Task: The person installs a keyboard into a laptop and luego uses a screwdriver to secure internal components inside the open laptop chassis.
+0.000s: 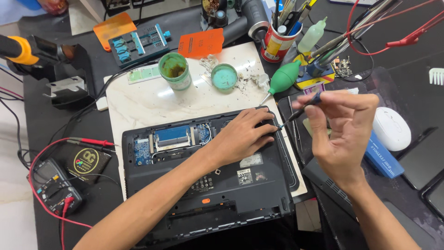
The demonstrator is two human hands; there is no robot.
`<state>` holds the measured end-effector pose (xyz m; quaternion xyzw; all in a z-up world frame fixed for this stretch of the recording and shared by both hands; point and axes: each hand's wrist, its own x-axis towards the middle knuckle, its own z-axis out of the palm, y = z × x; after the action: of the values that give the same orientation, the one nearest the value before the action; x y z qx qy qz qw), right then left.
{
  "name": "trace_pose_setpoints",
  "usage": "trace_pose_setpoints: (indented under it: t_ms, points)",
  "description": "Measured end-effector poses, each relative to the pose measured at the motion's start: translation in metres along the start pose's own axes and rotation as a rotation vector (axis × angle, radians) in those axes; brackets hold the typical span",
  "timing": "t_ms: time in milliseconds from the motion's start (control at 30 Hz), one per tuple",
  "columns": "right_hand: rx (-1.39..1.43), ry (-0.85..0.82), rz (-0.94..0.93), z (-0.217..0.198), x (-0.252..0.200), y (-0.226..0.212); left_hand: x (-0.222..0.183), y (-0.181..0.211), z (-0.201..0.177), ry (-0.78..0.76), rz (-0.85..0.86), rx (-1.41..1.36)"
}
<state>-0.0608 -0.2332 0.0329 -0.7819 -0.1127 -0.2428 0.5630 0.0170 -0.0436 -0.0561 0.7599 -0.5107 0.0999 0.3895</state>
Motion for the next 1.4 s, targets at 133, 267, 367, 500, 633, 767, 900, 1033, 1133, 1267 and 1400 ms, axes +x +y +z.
trace_pose_setpoints:
  t_ms: [133, 267, 367, 500, 633, 767, 900, 1033, 1133, 1267, 1400]
  points:
    - [-0.02, 0.01, -0.083, 0.0, 0.002, 0.003, 0.001, 0.002, -0.002, -0.017, -0.017, -0.016]
    - [0.053, -0.053, -0.077, 0.0, 0.001, 0.002, 0.003, 0.003, -0.005, -0.026, -0.022, -0.017]
    - [0.003, -0.004, -0.042, -0.001, -0.001, 0.004, 0.003, 0.003, -0.004, -0.032, -0.028, -0.023]
    - [0.034, -0.074, -0.114, -0.002, 0.002, -0.001, 0.001, 0.003, -0.004, -0.029, -0.024, -0.012]
    - [-0.004, -0.049, -0.05, -0.005, 0.003, -0.004, 0.002, 0.003, -0.005, -0.028, -0.019, -0.02]
    - [0.011, -0.042, -0.151, -0.004, 0.003, 0.0, 0.002, 0.002, -0.004, -0.027, -0.011, -0.015]
    - [-0.099, -0.049, -0.06, -0.004, 0.003, -0.009, 0.001, 0.002, -0.005, -0.025, -0.01, -0.003]
    - [-0.05, -0.032, -0.123, -0.003, 0.004, -0.007, 0.002, 0.001, -0.005, -0.042, -0.005, -0.009]
    - [-0.094, -0.054, -0.135, -0.004, 0.007, -0.011, 0.002, 0.0, -0.006, -0.037, -0.001, -0.011]
    - [-0.06, -0.049, -0.082, -0.003, 0.004, -0.011, 0.001, 0.0, -0.005, -0.042, -0.007, -0.021]
    - [-0.1, -0.06, -0.135, -0.005, 0.005, -0.01, 0.001, -0.001, -0.005, -0.035, -0.006, -0.022]
